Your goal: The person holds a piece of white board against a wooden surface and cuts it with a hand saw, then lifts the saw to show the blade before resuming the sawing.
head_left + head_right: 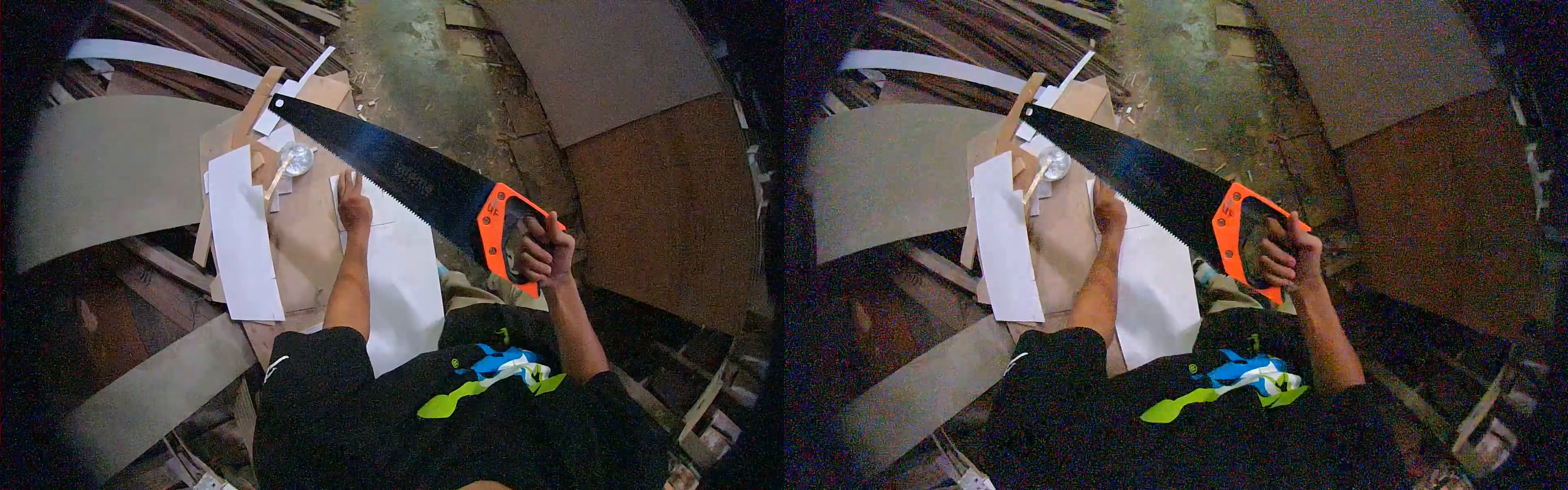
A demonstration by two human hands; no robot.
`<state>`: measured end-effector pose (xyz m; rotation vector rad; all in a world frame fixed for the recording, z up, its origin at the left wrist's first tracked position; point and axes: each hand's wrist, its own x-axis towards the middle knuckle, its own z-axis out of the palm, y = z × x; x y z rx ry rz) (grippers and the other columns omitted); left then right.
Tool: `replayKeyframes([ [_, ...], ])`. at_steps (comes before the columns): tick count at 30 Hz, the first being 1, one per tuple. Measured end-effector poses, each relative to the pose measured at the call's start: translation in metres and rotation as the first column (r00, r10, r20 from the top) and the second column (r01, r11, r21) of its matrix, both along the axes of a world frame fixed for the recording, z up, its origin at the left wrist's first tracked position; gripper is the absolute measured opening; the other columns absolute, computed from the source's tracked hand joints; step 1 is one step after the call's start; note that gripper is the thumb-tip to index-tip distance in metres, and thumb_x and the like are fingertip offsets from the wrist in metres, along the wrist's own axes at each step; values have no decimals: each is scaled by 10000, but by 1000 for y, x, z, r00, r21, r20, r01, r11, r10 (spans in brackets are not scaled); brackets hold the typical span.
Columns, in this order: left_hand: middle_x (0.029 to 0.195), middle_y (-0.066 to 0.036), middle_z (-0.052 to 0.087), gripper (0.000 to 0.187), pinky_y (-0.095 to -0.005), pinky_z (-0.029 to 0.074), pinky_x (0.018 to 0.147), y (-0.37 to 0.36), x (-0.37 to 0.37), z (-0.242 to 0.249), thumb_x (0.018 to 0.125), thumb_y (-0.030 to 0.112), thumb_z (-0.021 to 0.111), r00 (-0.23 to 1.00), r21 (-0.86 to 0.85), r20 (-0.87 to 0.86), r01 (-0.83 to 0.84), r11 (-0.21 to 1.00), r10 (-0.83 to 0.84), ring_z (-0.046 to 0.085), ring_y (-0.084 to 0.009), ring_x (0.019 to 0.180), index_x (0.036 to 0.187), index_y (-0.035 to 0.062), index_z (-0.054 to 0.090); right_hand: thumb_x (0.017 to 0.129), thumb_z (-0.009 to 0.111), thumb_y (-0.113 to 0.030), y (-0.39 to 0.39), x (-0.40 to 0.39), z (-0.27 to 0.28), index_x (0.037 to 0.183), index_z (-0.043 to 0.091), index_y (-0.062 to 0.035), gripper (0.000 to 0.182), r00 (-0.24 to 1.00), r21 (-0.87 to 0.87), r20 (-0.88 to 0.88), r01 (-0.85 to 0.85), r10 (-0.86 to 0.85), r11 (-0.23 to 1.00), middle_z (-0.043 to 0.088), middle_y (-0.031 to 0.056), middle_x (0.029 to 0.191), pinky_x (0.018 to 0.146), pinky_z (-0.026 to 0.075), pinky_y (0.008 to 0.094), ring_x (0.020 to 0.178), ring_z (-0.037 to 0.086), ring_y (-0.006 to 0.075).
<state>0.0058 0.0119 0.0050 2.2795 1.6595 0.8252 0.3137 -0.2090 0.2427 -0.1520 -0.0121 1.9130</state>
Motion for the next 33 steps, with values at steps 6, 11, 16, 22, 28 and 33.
replayKeyframes([
  [6,1380,-172,490,470,-369,306,1127,8,-3,-15,726,-69,457,999,-10,-35,6,1000,-6,376,-313,1344,1156,-9,639,1002,373,-468,-1,3,-4,809,381,-143,377,998,-33,58,-8,10,999,356,21,550,342,264,282,394,319,130],
  [11,1344,-205,513,424,-374,308,1125,5,-3,-15,729,-61,466,998,-56,-35,-48,997,46,383,-328,1337,1108,-28,654,976,406,-517,1,5,-5,813,411,-174,380,987,-46,149,-44,51,998,320,-10,501,306,210,267,338,268,112],
  [16,1333,-227,511,395,-391,310,1122,3,1,1,732,-46,475,1000,-51,-10,-29,998,29,386,-336,1332,1086,-58,648,978,403,-515,-1,8,-10,811,412,-171,382,989,-60,143,-40,48,997,320,-10,503,303,210,265,341,273,111],
  [22,1340,-228,500,383,-399,313,1118,7,-5,-19,731,-39,478,993,-26,-114,-2,1000,-1,384,-337,1331,1072,-64,650,981,391,-516,-1,9,-12,809,412,-179,378,983,-76,168,-56,68,996,322,-7,510,309,201,268,350,261,116],
  [28,1343,-210,501,448,-395,310,1122,5,-6,-11,729,-45,472,996,43,-81,45,998,-41,374,-320,1341,1149,-38,626,999,386,-470,-4,4,11,788,397,-150,385,960,-174,275,1,47,985,332,-7,505,316,259,277,346,302,107],
  [33,1370,-183,482,588,-389,301,1129,6,-4,-18,716,-68,466,995,-36,95,16,999,-13,371,-298,1347,1290,29,550,990,393,-493,-8,2,31,774,407,-168,390,916,-248,395,38,65,968,324,-21,488,311,260,267,327,290,98],
])
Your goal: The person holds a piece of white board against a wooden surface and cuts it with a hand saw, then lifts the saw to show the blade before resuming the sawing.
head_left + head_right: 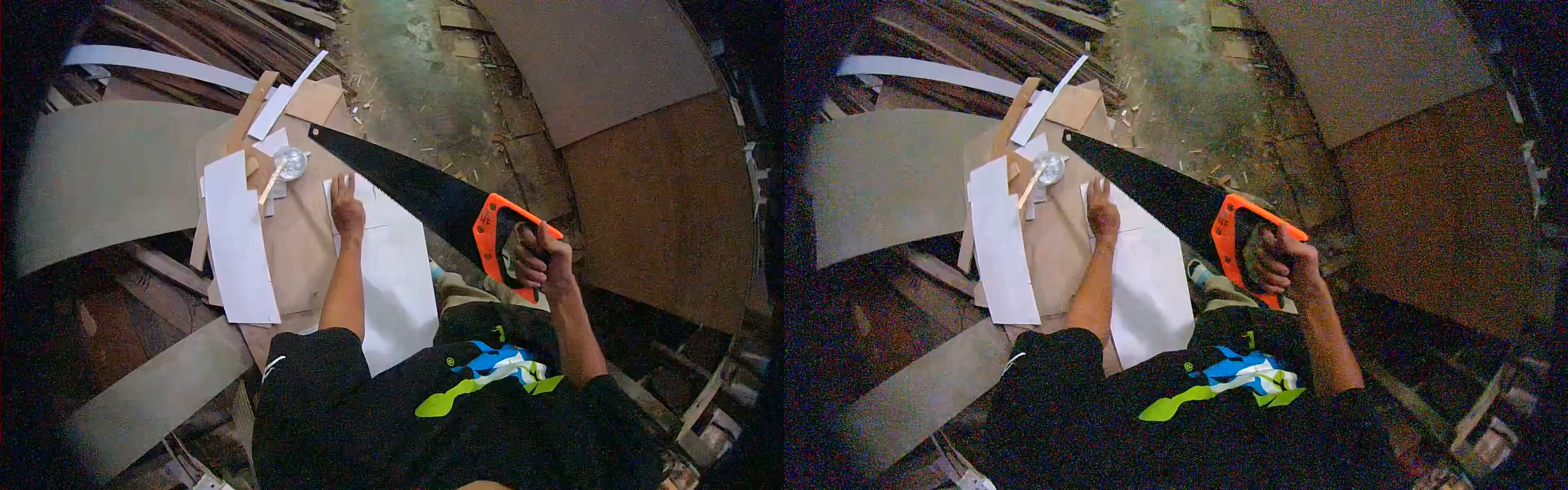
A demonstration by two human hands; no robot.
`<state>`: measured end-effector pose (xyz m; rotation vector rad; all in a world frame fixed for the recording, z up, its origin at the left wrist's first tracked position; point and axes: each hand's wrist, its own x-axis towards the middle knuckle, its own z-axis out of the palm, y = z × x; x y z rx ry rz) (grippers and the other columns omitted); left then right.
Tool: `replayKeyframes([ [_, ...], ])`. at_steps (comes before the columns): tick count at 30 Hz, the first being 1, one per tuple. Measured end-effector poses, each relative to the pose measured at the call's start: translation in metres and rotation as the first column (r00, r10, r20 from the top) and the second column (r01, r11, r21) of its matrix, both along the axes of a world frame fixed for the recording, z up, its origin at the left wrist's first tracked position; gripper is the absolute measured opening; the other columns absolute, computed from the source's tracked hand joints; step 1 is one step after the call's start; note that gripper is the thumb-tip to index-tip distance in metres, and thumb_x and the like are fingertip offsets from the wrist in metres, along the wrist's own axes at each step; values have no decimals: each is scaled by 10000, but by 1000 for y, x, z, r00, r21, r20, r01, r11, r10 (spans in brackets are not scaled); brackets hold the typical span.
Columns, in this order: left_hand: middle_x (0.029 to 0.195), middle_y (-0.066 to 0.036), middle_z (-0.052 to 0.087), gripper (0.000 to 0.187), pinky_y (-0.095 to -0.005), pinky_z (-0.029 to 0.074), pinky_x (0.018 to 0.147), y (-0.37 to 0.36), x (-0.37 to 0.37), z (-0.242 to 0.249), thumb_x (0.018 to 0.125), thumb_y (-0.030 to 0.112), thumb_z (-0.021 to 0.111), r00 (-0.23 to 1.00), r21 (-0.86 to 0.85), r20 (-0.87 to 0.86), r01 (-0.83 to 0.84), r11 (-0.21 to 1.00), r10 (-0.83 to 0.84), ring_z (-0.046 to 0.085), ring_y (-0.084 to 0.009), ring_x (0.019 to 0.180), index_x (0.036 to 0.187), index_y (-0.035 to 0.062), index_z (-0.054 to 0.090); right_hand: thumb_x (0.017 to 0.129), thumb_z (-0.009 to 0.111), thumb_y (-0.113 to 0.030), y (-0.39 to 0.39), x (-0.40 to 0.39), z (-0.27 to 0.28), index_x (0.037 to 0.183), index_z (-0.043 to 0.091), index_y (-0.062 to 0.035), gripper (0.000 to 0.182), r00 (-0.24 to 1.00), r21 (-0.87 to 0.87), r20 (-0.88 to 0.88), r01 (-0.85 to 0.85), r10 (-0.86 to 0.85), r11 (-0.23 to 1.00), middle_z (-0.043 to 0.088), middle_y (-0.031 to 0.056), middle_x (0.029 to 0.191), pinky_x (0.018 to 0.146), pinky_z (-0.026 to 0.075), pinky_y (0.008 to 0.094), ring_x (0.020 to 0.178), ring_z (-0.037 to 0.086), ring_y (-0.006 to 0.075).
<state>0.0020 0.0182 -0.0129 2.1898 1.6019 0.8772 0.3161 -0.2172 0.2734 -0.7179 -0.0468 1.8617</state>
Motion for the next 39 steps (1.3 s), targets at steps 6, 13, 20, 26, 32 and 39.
replayKeyframes([
  [6,1387,-162,471,609,-363,307,1126,0,-1,2,727,-70,460,985,89,-171,7,996,8,369,-298,1345,1312,77,545,993,390,-486,-2,-2,-7,740,404,-168,407,999,-13,33,36,-36,999,309,-21,476,301,238,273,317,269,100],
  [13,1392,-155,472,587,-363,297,1133,-2,6,17,732,-58,443,985,61,-173,-4,998,15,363,-299,1350,1297,55,555,990,417,-479,3,-9,-7,756,427,-170,387,993,36,99,63,-66,997,290,-29,468,301,217,254,318,236,90],
  [20,1394,-150,473,577,-354,293,1138,-2,7,18,738,-48,451,983,6,-180,-22,1000,22,364,-290,1354,1292,64,560,961,504,-471,30,-43,11,760,430,-158,379,875,-88,480,122,-65,989,284,-39,482,310,223,249,329,261,76],
  [26,1363,-170,506,499,-364,291,1134,-1,8,20,794,18,469,991,23,-124,-42,999,45,388,-297,1334,1287,-3,543,932,606,-365,53,-84,-3,772,518,-110,314,748,-109,662,32,49,993,418,-52,557,395,298,248,426,371,63],
  [32,1346,-180,523,447,-406,297,1119,0,8,24,873,142,448,978,124,-209,11,992,15,415,-317,1311,1282,-15,537,912,655,-332,65,-110,0,822,610,-55,295,710,-81,700,-28,77,996,519,-49,613,437,346,242,489,450,54],
  [39,1330,-183,533,434,-413,317,1105,-2,10,26,868,158,484,968,178,-244,-15,984,59,441,-311,1296,1265,-3,553,911,659,-310,64,-136,24,828,574,-60,277,673,-160,730,-4,121,987,484,-38,584,398,352,253,447,445,68],
])
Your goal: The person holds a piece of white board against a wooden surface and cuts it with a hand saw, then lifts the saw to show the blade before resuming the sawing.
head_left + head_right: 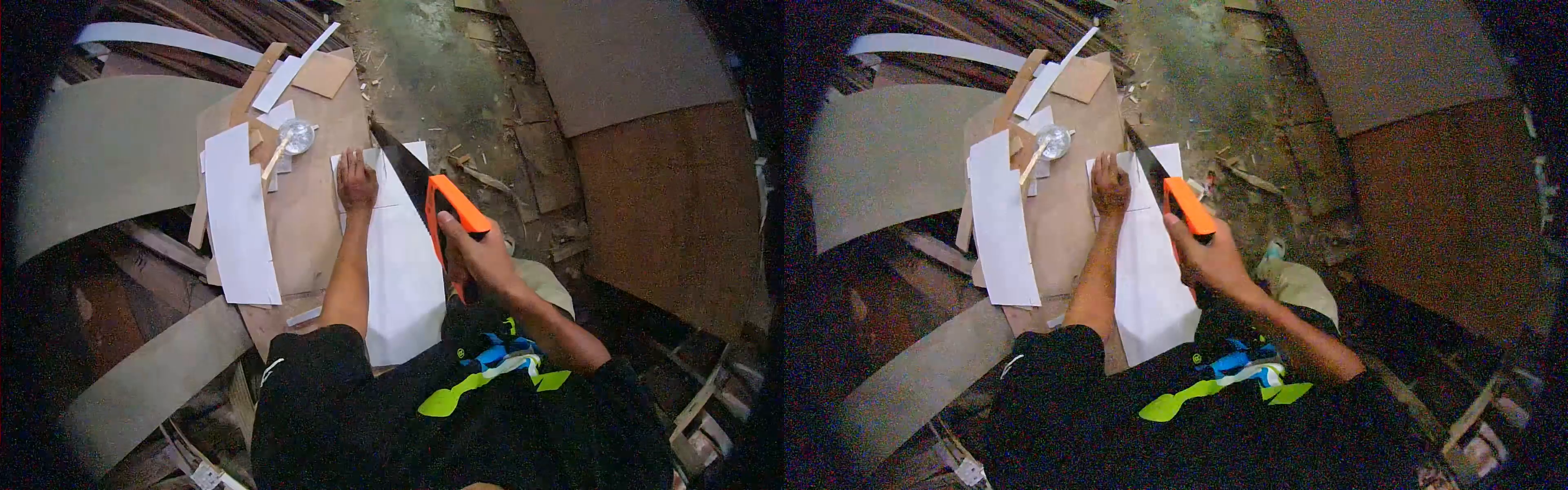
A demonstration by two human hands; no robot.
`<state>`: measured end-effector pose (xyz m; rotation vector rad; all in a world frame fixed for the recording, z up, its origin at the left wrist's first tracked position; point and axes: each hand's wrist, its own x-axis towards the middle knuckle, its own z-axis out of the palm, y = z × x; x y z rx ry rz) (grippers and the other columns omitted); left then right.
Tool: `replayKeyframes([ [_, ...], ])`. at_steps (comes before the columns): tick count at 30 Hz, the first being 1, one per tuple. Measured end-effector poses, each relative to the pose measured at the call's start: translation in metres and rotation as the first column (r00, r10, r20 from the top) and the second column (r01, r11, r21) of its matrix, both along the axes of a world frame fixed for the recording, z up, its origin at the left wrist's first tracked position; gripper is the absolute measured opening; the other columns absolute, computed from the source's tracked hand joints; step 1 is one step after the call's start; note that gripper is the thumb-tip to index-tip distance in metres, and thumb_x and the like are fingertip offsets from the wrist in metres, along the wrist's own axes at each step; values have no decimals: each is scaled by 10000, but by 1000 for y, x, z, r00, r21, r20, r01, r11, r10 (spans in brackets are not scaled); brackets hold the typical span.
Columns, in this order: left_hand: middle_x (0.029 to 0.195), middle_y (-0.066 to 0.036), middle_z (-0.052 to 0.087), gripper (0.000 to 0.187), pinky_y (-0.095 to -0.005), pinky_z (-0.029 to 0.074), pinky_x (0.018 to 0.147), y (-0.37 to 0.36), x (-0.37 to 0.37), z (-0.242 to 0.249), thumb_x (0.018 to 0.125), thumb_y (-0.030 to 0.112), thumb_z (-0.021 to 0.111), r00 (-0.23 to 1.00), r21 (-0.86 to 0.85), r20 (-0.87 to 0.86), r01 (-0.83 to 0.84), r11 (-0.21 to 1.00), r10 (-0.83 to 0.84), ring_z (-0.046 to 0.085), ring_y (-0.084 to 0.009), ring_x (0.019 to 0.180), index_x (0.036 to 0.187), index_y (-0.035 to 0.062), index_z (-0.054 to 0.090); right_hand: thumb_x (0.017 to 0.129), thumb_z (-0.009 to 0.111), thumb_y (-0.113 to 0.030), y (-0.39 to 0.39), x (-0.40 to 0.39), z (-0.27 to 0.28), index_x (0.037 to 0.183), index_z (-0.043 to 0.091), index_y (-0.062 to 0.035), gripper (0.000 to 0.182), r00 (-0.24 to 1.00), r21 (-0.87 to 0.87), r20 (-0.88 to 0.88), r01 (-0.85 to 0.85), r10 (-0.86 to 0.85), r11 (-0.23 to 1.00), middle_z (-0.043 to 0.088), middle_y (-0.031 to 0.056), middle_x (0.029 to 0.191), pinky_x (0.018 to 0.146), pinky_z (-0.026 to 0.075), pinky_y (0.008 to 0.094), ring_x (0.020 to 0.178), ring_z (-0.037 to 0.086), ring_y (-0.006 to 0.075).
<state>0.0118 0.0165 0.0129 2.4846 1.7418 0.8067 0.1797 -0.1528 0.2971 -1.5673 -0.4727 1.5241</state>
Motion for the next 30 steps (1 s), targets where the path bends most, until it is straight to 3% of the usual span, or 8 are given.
replayKeyframes([
  [1,1330,-183,534,432,-413,319,1105,-1,1,1,866,156,488,1000,-3,0,-6,1000,6,445,-311,1293,1262,-3,555,910,658,-284,1,-1,4,895,552,-72,237,996,-31,-81,-31,28,999,459,-42,569,385,359,259,433,450,75],
  [5,1324,-179,540,424,-414,321,1104,-4,-2,-2,861,148,498,999,11,14,-34,999,34,455,-309,1284,1253,1,562,896,668,-176,0,-19,4,1094,454,-80,307,998,65,-12,-56,57,996,488,-12,606,379,392,271,424,474,98],
  [8,1321,-177,542,413,-420,320,1104,-9,-5,-1,863,146,495,998,9,9,-59,998,59,454,-309,1285,1245,7,568,902,650,-138,4,-27,7,1146,411,-65,349,984,216,-109,-117,143,969,511,14,644,383,416,273,439,501,108],
  [9,1321,-176,542,409,-422,320,1104,-8,-6,-2,865,146,493,998,5,3,-67,998,67,453,-309,1286,1242,9,570,918,622,-131,5,-30,2,1155,399,-52,335,983,299,-50,-155,177,942,518,29,660,386,435,276,454,519,117],
  [13,1340,-173,525,406,-432,311,1110,-9,-6,-9,872,134,479,997,-2,42,-68,998,68,435,-312,1302,1245,-4,560,926,601,-100,4,-45,11,1082,418,-74,241,982,248,-125,-107,141,963,476,1,658,366,409,260,441,494,91],
  [19,1361,-170,507,441,-437,272,1131,-6,-8,-9,873,128,469,999,-26,33,-29,999,30,395,-320,1331,1284,-25,515,922,592,-86,-1,-59,10,1055,420,-85,218,988,271,26,-154,152,950,447,-28,633,362,367,246,419,437,62],
  [28,1345,-183,519,428,-446,267,1135,-4,-9,-12,900,133,430,995,-54,94,-14,998,19,408,-335,1316,1284,-39,510,915,572,-46,4,-66,53,1016,426,-75,180,989,129,-73,-121,131,984,462,-22,604,357,359,251,404,444,74],
  [30,1340,-186,523,418,-447,268,1134,-5,-8,-9,911,130,415,990,-76,140,-18,997,29,413,-339,1311,1279,-44,512,904,577,-49,7,-67,55,1057,447,-51,201,989,93,-75,-120,127,989,488,-7,664,431,382,252,496,460,73],
])
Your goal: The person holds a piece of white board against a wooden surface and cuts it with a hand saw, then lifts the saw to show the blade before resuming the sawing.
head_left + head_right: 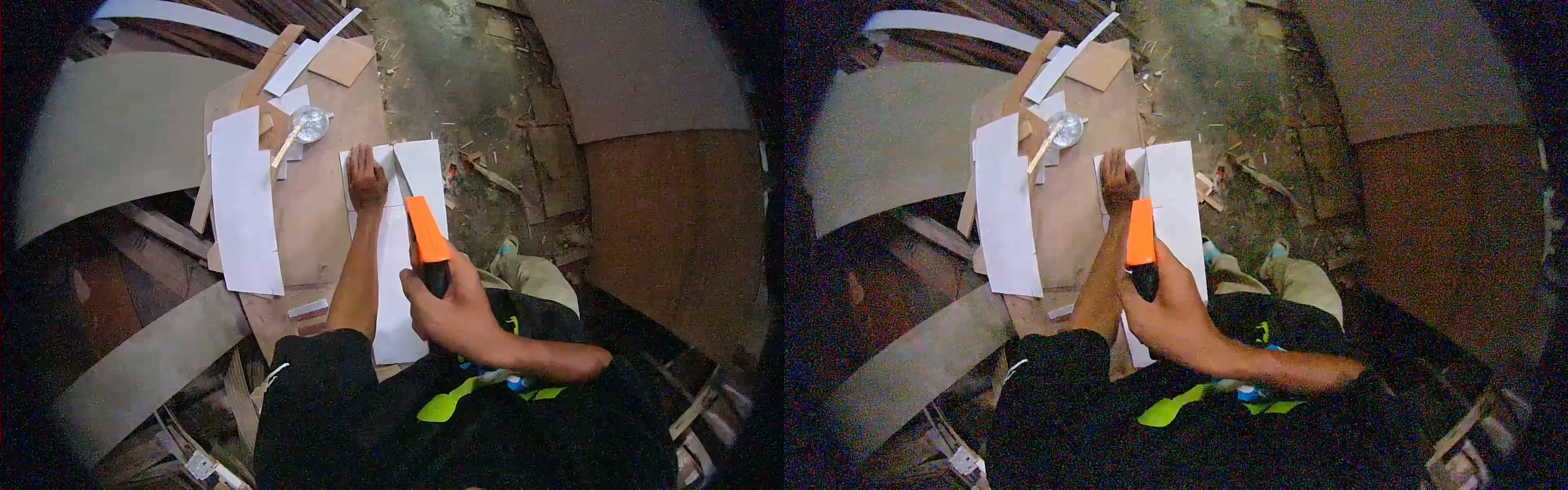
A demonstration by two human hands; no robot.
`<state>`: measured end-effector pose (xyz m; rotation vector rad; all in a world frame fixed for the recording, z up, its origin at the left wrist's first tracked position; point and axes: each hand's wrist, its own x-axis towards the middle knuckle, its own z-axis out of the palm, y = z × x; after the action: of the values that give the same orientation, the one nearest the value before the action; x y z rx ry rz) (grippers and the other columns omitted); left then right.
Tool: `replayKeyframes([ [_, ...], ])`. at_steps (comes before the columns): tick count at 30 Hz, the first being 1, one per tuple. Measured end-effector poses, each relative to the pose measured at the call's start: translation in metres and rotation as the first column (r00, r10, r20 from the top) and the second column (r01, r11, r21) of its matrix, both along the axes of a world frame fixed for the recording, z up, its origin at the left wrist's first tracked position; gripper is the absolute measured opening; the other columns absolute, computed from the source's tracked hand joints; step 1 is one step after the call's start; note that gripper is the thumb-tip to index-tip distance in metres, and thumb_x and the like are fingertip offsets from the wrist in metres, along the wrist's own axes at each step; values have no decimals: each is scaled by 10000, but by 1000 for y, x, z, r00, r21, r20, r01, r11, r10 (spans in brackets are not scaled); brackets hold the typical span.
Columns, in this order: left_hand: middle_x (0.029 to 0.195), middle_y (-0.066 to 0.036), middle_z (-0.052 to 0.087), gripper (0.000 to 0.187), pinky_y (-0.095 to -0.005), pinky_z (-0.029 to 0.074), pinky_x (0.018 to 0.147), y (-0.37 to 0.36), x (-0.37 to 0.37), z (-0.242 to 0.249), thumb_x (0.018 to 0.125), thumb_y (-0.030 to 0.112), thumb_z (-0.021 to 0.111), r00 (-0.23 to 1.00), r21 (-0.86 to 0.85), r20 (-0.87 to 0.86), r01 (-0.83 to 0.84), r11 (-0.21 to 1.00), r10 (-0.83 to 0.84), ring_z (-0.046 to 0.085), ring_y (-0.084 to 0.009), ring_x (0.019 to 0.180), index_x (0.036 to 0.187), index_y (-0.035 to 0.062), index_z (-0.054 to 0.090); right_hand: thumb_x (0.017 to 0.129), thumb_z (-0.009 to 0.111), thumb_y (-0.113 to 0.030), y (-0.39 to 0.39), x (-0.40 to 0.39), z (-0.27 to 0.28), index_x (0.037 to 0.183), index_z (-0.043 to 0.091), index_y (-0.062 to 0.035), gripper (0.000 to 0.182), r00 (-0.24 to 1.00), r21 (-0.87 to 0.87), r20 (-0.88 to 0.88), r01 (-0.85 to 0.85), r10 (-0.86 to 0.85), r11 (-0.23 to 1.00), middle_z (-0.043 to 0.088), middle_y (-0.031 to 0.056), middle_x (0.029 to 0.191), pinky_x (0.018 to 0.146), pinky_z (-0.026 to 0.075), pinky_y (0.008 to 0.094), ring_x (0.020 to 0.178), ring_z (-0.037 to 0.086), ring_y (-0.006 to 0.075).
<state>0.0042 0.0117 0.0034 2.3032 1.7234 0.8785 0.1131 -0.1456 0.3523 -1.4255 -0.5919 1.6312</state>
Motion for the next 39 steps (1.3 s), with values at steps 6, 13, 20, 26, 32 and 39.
replayKeyframes([
  [6,1346,-185,518,405,-444,269,1133,0,-1,5,935,140,397,1000,-3,-26,5,1000,-5,409,-344,1315,1278,-44,512,879,583,-48,7,4,11,1103,495,-2,244,998,-83,59,4,1,997,527,23,797,598,423,256,696,473,77],
  [13,1362,-164,513,408,-438,269,1135,-6,-3,3,925,113,422,1000,-25,-26,1,1000,-2,403,-316,1329,1301,-23,504,813,621,-40,16,0,-95,997,518,-14,213,933,-3,361,-15,15,1000,511,31,717,599,435,277,660,489,106],
  [20,1384,-136,498,435,-432,276,1136,3,-1,9,881,69,466,999,-24,-50,-17,1000,16,398,-298,1334,1311,9,504,817,586,-69,41,2,-124,898,490,-46,128,961,-26,277,30,-22,999,496,41,667,514,419,305,560,482,121],
  [26,1372,-129,506,426,-431,284,1131,-5,-4,11,877,66,480,999,-32,-49,-15,999,14,409,-296,1323,1299,17,511,831,567,-76,62,13,-113,946,459,-59,159,985,-38,172,32,-25,999,483,26,627,390,406,310,450,486,136],
  [32,1384,-119,493,424,-422,281,1134,-3,-3,10,883,76,488,991,-8,-134,-5,1000,4,412,-287,1318,1304,33,506,815,578,-119,138,42,-92,803,560,-32,89,988,-60,135,-67,75,996,533,37,607,431,419,291,470,513,130],
  [39,1394,-120,486,437,-414,264,1146,-1,-6,-12,894,85,476,984,-25,-180,-10,1000,5,393,-277,1339,1330,54,494,809,602,-139,151,27,-110,839,547,-17,137,960,41,280,-11,-1,999,552,46,675,514,451,323,579,556,163],
])
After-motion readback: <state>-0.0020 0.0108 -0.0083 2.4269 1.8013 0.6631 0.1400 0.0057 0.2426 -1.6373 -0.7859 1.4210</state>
